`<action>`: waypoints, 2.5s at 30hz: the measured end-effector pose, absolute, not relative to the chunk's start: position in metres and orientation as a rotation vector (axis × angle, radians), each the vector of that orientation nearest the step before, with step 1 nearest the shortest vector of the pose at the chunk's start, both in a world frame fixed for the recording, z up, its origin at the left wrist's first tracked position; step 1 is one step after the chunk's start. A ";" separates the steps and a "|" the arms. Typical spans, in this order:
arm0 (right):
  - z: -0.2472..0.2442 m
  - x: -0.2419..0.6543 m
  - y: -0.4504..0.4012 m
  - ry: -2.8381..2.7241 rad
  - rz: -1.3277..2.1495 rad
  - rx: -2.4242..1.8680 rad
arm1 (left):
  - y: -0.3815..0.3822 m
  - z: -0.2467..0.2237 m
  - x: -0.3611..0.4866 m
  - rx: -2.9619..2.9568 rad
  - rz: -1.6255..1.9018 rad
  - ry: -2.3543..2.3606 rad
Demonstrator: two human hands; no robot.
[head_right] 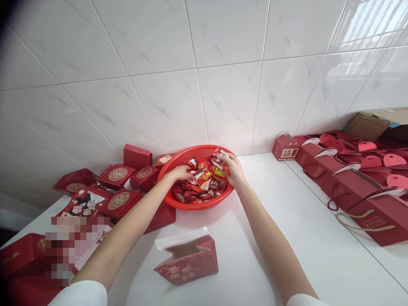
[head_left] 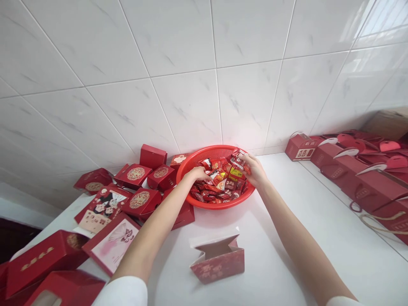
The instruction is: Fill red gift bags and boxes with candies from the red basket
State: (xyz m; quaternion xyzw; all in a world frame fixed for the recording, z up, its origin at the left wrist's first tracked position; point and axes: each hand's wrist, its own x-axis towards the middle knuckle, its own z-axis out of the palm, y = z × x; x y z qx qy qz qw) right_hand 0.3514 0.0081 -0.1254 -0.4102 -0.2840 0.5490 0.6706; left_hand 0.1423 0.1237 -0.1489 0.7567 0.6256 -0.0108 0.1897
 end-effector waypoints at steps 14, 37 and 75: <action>-0.121 0.349 0.005 -0.626 1.229 -0.951 | 0.125 -0.150 0.142 2.038 0.024 1.507; -0.123 0.350 0.005 -0.654 1.229 -0.961 | 0.114 -0.137 0.136 1.819 0.287 1.187; -0.125 0.349 -0.004 -0.986 1.313 -1.018 | 0.043 -0.132 0.122 1.684 0.720 1.027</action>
